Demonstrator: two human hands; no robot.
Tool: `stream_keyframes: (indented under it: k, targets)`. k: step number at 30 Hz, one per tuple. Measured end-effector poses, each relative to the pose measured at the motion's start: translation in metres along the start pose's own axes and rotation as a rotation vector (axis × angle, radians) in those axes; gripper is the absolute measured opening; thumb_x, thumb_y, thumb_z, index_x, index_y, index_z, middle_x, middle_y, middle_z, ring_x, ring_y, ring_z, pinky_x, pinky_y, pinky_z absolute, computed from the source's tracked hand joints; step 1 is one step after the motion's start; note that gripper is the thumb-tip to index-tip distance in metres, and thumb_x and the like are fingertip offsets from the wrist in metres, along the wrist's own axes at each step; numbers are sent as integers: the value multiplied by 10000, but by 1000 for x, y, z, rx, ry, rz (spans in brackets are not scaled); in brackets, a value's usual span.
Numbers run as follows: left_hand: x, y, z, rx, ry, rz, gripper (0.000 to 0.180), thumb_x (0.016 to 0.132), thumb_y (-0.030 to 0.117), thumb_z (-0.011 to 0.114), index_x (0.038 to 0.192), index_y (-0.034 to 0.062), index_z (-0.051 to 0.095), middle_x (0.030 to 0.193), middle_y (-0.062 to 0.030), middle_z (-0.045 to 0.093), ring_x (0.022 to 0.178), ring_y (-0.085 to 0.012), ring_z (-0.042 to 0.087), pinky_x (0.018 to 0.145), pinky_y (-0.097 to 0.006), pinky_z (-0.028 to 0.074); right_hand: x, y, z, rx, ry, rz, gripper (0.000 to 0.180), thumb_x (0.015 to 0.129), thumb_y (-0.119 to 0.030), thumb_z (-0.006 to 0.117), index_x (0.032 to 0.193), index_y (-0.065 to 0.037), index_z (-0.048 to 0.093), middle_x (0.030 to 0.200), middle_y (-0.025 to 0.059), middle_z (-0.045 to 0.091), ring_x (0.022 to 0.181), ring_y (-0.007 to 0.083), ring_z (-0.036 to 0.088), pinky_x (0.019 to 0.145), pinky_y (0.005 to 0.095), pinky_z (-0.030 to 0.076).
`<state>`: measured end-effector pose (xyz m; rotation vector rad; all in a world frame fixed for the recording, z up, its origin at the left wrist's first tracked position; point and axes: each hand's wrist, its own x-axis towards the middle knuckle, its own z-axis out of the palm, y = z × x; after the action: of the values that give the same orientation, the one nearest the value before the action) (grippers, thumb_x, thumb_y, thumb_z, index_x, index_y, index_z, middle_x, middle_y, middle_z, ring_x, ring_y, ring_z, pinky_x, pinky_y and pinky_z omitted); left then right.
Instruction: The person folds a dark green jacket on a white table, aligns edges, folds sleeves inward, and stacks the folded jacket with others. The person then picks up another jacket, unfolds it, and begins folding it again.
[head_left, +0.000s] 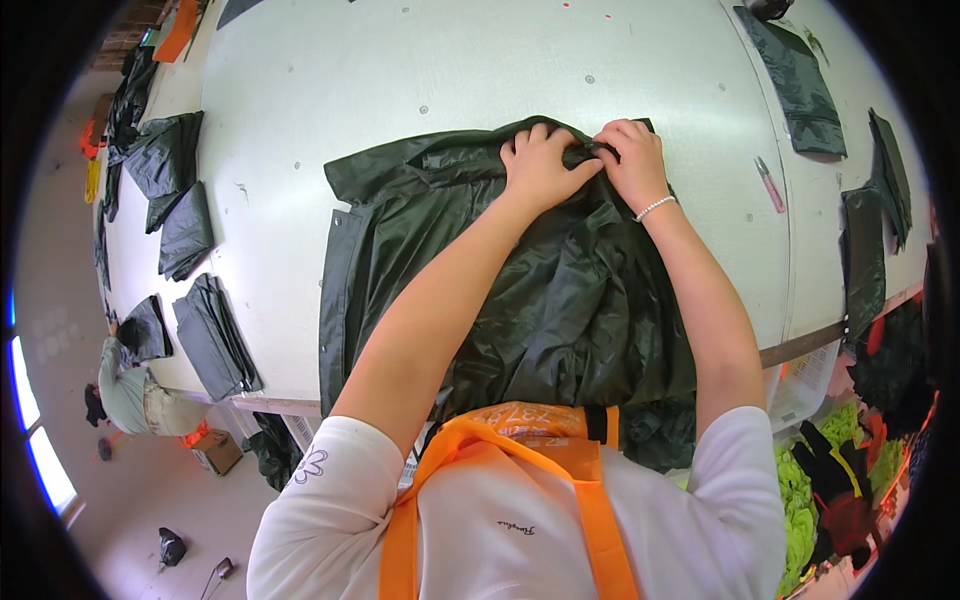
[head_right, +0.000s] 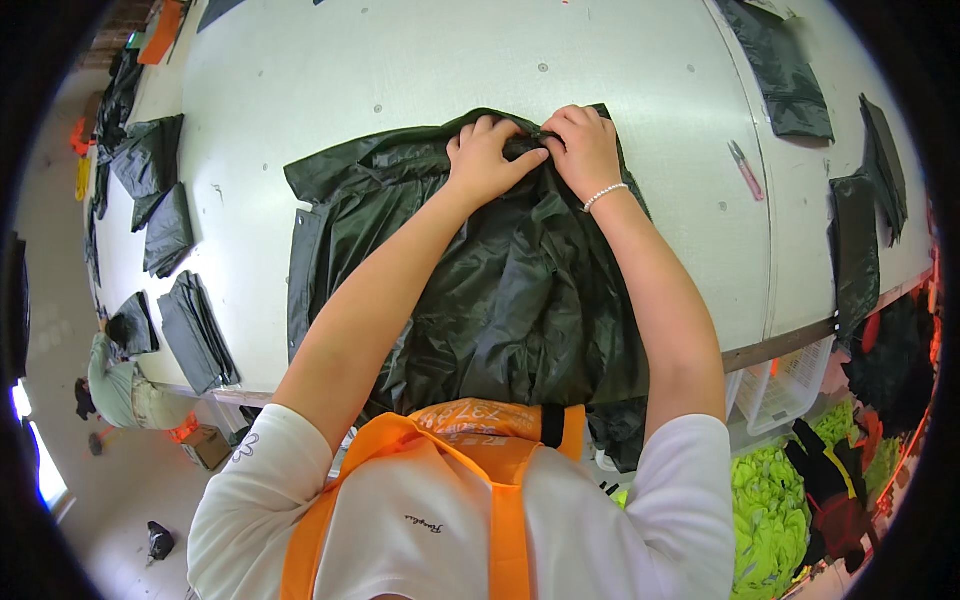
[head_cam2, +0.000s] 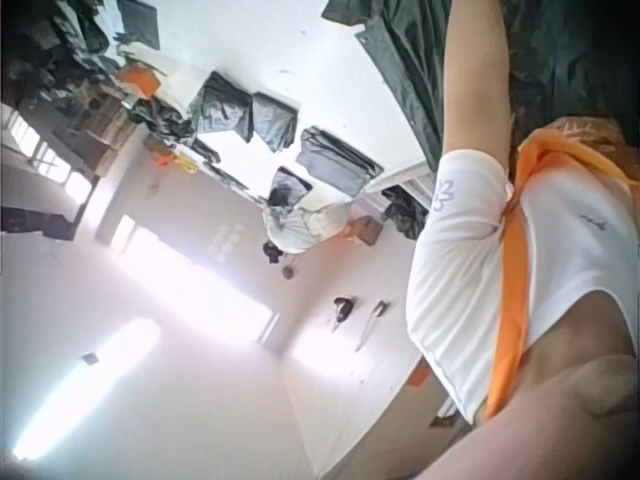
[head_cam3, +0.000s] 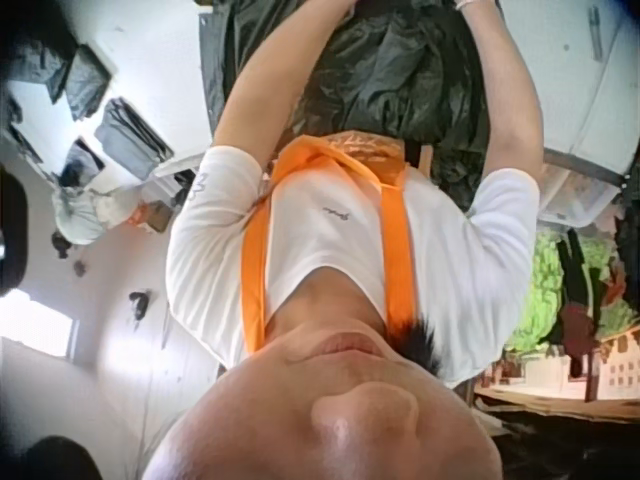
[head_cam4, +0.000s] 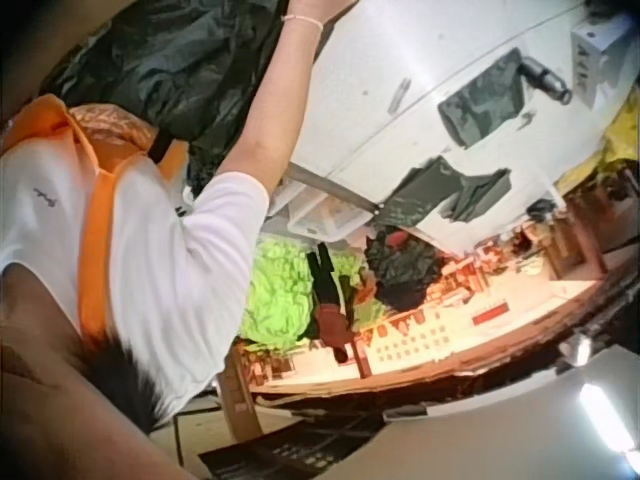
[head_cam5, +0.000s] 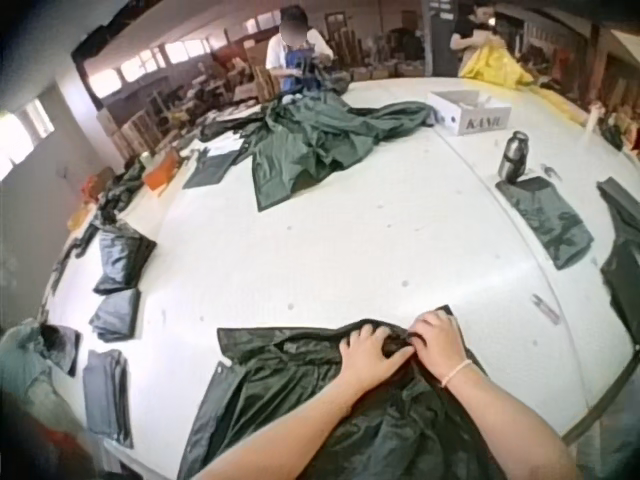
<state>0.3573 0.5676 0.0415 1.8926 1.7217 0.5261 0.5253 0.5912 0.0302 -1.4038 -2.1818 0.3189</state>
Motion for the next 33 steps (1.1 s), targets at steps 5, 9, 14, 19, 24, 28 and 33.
stream_keyframes:
  k: [5, 9, 14, 19, 24, 28, 33]
  targets:
    - [12, 2, 12, -110, 41, -158, 388, 703, 492, 709, 777, 111, 682, 853, -85, 620, 903, -270, 581, 905, -465, 332, 2, -5, -3, 87, 45, -70, 140, 721, -71, 669, 847, -116, 626, 825, 2, 628, 833, 200, 576, 779, 339, 384]
    - [12, 11, 12, -90, 59, -180, 403, 730, 506, 686, 795, 109, 688, 900, -91, 610, 942, -277, 566, 963, -517, 289, 4, 2, -2, 140, 26, -97, 140, 728, -52, 656, 854, -96, 614, 832, 32, 631, 822, 227, 582, 754, 351, 403]
    - [11, 4, 16, -148, 54, -167, 409, 757, 512, 661, 806, 107, 691, 941, -97, 595, 977, -286, 545, 1018, -582, 209, 6, -11, -9, 365, -20, 28, 131, 745, -34, 638, 866, -75, 607, 842, 63, 631, 825, 256, 582, 754, 366, 421]
    - [9, -2, 23, -182, 104, -154, 298, 792, 395, 649, 807, 101, 693, 906, -91, 602, 911, -274, 562, 1011, -566, 222, 7, -6, -9, 376, -33, -7, 115, 750, -33, 644, 855, -74, 620, 845, 50, 627, 838, 244, 578, 774, 354, 425]
    - [12, -5, 18, -170, 174, -65, 216, 783, 263, 649, 790, 49, 682, 756, -115, 631, 729, -269, 596, 796, -428, 418, 10, 1, -23, 107, 25, -228, 99, 744, -76, 666, 836, -90, 634, 836, 14, 612, 875, 196, 563, 781, 327, 422]
    - [10, 7, -15, -105, 195, -69, 164, 743, 166, 670, 726, 4, 648, 679, -159, 623, 637, -316, 604, 599, -381, 465, 14, 5, -26, 5, 115, -294, 99, 737, -96, 675, 827, -106, 636, 843, -7, 601, 893, 175, 556, 782, 323, 418]
    - [-17, -19, -58, 122, 242, -115, 112, 744, 117, 632, 689, 21, 616, 821, -159, 624, 844, -344, 574, 743, -428, 463, 7, 14, -21, -3, 177, -219, 77, 756, -97, 668, 822, -114, 631, 846, -18, 602, 888, 173, 556, 782, 324, 413]
